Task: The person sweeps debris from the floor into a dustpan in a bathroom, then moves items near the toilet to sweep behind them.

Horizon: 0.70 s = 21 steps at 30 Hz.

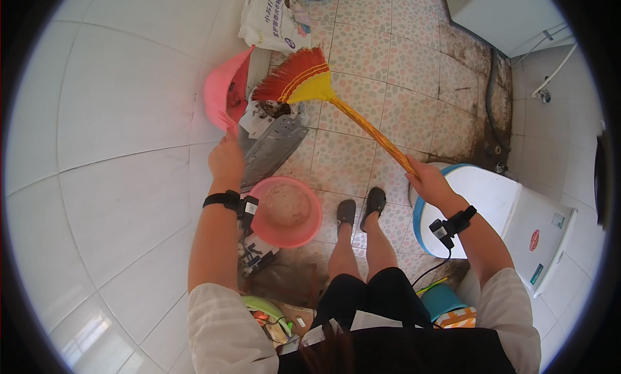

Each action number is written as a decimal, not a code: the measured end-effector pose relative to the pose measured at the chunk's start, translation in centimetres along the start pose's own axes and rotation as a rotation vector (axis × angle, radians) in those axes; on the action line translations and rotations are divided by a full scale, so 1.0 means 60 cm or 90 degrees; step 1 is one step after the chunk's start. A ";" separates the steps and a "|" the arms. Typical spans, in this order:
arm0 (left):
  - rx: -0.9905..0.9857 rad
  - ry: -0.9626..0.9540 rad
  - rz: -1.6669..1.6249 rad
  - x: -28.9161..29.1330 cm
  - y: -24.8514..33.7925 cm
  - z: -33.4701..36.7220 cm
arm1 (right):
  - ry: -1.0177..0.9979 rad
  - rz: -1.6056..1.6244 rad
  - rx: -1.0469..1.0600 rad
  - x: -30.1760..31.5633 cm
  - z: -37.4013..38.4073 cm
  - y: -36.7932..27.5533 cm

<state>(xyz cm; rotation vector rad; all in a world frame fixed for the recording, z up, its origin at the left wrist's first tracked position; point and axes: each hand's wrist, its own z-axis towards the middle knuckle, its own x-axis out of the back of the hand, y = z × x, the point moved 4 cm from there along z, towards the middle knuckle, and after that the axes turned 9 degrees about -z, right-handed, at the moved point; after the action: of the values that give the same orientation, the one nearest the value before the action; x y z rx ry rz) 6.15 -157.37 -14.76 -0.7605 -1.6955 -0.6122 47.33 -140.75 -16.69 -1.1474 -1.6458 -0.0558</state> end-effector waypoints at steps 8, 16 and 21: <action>-0.023 0.031 0.005 0.037 0.024 -0.015 | -0.019 -0.044 0.014 -0.010 0.020 0.002; -0.019 0.078 -0.017 0.018 -0.018 -0.048 | 0.003 -0.096 -0.024 -0.028 -0.004 0.021; -0.005 0.088 -0.034 -0.003 -0.022 -0.059 | -0.015 -0.190 -0.023 -0.021 0.005 0.007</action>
<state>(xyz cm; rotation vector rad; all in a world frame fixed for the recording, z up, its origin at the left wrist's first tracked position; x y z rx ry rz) 7.44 -160.84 -14.11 -0.6656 -1.5903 -0.6936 47.37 -141.17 -17.95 -0.9237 -1.8316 -0.2645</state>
